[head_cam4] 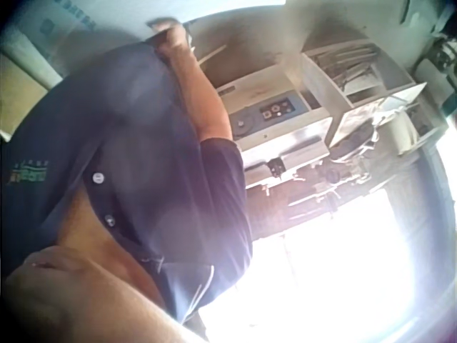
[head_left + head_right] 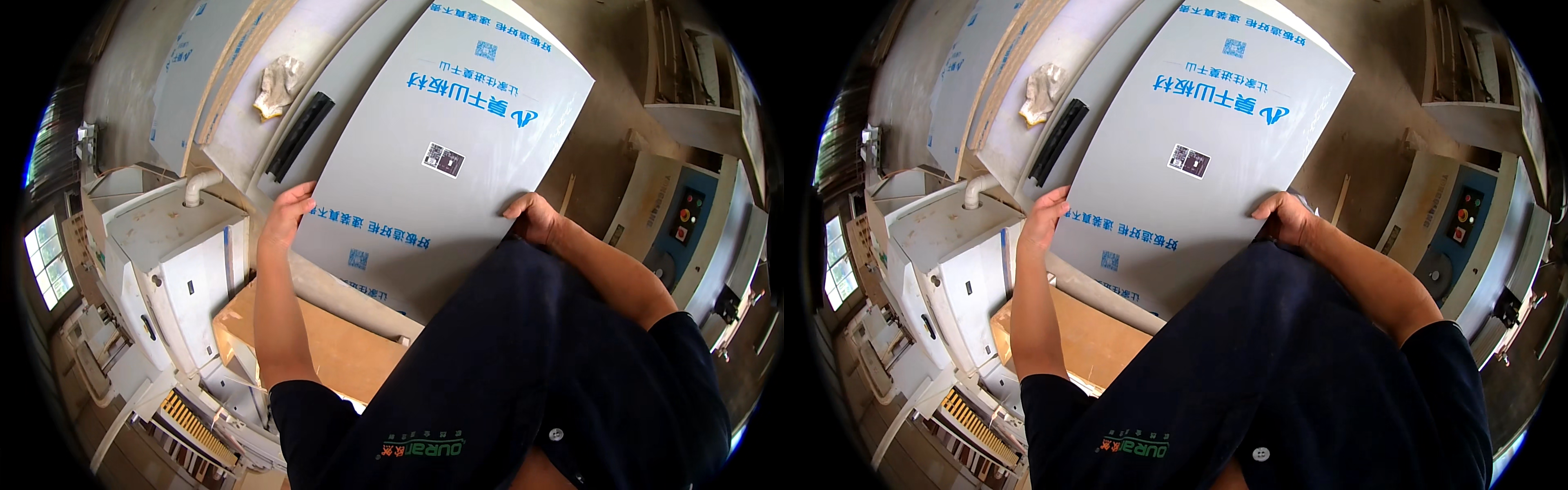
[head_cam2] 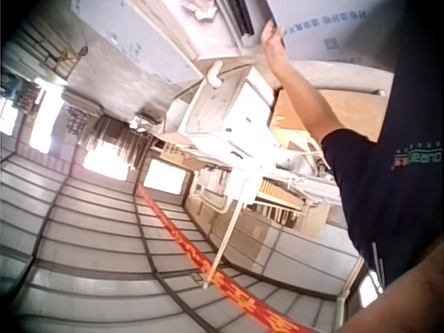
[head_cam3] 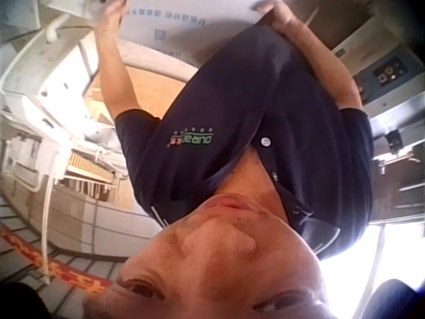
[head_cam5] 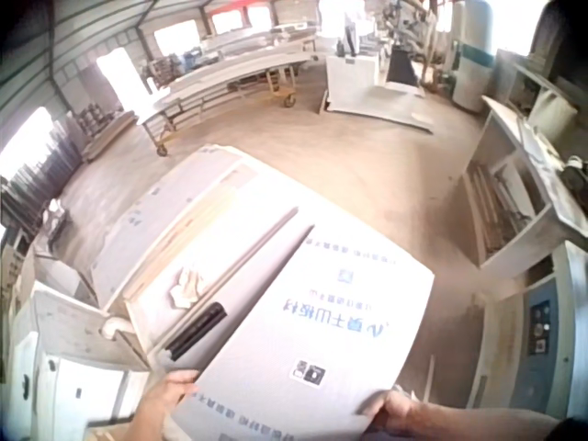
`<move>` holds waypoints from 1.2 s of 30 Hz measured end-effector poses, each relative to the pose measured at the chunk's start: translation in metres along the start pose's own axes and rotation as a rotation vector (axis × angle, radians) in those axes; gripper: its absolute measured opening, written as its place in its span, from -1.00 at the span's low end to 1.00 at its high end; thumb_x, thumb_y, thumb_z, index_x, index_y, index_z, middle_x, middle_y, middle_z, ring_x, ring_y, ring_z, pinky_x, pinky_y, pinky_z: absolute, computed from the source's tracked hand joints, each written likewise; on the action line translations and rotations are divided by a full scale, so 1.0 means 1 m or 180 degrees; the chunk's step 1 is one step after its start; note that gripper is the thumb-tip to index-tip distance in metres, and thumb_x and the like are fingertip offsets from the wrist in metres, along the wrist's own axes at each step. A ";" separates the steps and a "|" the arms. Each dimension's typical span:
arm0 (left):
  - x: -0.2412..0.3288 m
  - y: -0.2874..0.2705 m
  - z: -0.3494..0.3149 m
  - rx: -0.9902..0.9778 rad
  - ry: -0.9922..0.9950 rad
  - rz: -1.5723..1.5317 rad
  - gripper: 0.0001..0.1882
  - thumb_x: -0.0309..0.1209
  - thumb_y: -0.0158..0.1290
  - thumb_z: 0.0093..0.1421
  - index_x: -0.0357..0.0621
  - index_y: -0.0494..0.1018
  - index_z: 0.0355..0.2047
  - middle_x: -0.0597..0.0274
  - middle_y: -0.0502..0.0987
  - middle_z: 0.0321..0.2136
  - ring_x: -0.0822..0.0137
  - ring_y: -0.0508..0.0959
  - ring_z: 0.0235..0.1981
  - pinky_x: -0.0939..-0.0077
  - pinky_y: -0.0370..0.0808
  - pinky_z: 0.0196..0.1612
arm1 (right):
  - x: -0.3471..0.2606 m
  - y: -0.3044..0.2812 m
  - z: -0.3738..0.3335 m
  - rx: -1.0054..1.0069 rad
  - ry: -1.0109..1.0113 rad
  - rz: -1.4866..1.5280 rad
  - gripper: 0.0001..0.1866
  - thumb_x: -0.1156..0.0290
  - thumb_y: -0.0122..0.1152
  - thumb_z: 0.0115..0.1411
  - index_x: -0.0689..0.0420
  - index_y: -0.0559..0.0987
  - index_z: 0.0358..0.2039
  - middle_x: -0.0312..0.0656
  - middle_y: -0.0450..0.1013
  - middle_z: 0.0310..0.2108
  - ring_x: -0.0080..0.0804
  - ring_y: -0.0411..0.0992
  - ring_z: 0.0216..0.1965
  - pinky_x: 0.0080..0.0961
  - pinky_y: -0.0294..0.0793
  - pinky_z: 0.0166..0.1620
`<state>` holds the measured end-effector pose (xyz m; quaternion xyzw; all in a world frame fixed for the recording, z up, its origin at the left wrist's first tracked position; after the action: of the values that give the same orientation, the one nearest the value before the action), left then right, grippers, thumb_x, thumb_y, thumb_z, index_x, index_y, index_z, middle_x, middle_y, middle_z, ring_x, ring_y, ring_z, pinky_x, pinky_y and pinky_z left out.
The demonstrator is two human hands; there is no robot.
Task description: The person picks up several large rectangular wooden panels one at a time and feeds them through a stationary shaping machine by hand, then places a black plastic strip onto the edge of a finished panel.
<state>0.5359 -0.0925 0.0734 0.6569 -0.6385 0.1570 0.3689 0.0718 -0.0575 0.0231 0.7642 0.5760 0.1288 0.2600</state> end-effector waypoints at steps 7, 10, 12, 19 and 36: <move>0.002 0.006 0.013 0.0155 -0.0038 0.0057 -0.55 -0.53 0.07 0.15 -0.44 0.36 0.06 0.14 0.56 -0.15 0.40 0.54 -0.15 0.57 0.44 -0.03 | -0.001 -0.001 0.001 -0.0022 -0.0071 0.0007 -0.43 0.59 0.14 -0.18 0.31 0.50 -0.03 -0.02 0.49 -0.09 -0.03 0.45 -0.07 -0.14 0.38 0.08; 0.000 0.001 0.010 0.0287 -0.0137 0.0176 -0.59 -0.50 0.09 0.16 -0.43 0.40 0.02 0.17 0.56 -0.19 0.42 0.54 -0.21 0.59 0.44 -0.08 | 0.001 -0.003 0.004 -0.0110 -0.0038 0.0110 -0.39 0.59 0.16 -0.21 0.31 0.48 -0.01 -0.01 0.48 -0.07 -0.03 0.43 -0.05 -0.15 0.36 0.10; 0.001 0.001 0.008 0.0338 -0.0168 0.0195 -0.63 -0.48 0.10 0.17 -0.42 0.43 -0.03 0.19 0.57 -0.23 0.44 0.54 -0.25 0.61 0.45 -0.12 | 0.001 0.000 0.002 -0.0136 -0.0011 0.0148 -0.31 0.57 0.19 -0.26 0.31 0.46 0.04 0.01 0.46 -0.03 -0.03 0.41 -0.01 -0.18 0.33 0.12; -0.003 0.001 0.008 0.0503 -0.0364 0.0231 -0.71 -0.44 0.12 0.17 -0.38 0.49 -0.13 0.24 0.58 -0.31 0.46 0.54 -0.33 0.63 0.44 -0.20 | 0.002 0.004 -0.004 -0.0122 -0.0005 0.0114 -0.45 0.57 0.17 -0.14 0.31 0.49 -0.02 0.01 0.48 -0.08 0.00 0.42 -0.02 -0.11 0.33 0.12; -0.040 -0.082 -0.036 0.3465 0.1139 0.2583 -0.38 -0.15 0.24 0.08 -0.39 0.42 0.00 -0.14 0.48 -0.05 0.08 0.47 -0.03 0.25 0.39 0.05 | -0.053 -0.041 -0.034 0.0597 -0.0160 -0.1745 -0.47 0.01 0.07 0.23 0.29 0.50 -0.10 -0.06 0.55 -0.29 -0.33 0.53 -0.32 -0.44 0.49 -0.19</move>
<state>0.6180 -0.0460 0.0471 0.4221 -0.5934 0.6854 -0.0007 0.0056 -0.0909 0.0344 0.6037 0.7638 -0.0191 0.2276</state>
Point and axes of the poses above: each hand's wrist, its own z-axis towards the middle knuckle, its own y-axis out of the palm, x = y × z, the point moved 1 cm from there along z, towards the middle knuckle
